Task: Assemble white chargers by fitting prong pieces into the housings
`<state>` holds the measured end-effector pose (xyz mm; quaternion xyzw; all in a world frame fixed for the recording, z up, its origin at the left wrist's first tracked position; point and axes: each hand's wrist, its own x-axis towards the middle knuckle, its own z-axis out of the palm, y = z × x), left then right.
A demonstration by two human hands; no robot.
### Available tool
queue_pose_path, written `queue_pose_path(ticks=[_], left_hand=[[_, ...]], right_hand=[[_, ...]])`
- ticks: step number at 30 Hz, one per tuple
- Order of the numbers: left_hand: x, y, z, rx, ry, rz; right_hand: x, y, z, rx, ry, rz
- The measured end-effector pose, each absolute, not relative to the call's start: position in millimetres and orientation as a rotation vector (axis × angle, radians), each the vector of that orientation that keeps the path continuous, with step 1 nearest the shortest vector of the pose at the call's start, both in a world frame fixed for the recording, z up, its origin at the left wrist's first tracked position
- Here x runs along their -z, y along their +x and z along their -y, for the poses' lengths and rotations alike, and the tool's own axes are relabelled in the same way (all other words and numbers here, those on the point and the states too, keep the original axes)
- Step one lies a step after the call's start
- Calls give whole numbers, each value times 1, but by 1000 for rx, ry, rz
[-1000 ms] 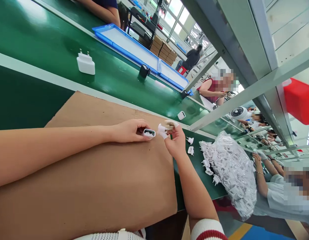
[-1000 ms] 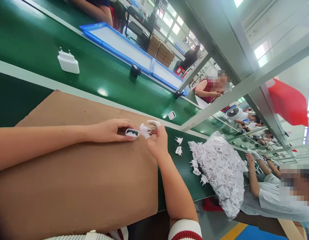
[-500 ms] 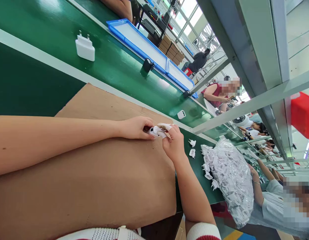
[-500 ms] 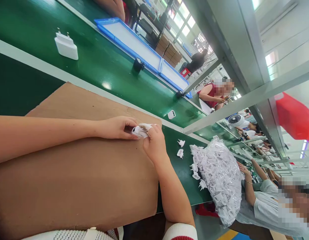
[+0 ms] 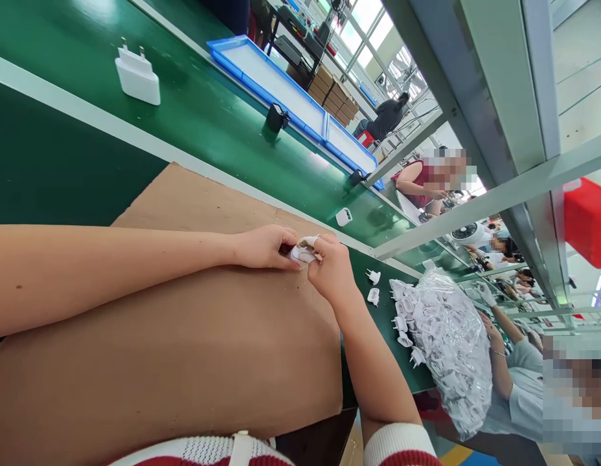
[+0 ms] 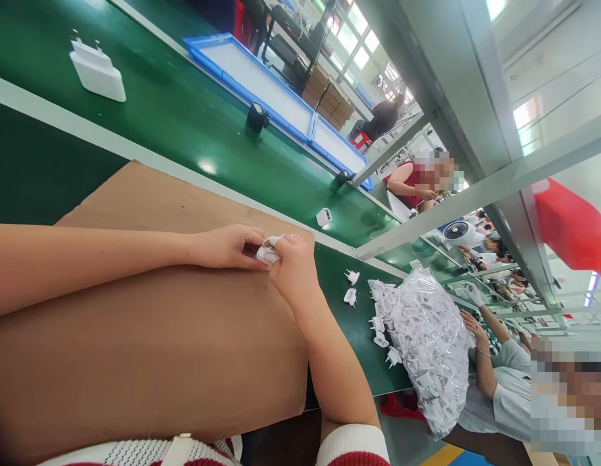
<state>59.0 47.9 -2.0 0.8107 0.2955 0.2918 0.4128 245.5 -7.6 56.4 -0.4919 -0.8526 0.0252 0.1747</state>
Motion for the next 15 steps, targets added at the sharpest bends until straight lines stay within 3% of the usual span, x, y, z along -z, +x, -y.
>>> queue_pose_path(ticks=[15], left_hand=[[3,59,-50,-733,2024,-639]], right_hand=[[-58,230,17,28,-1603,2310]])
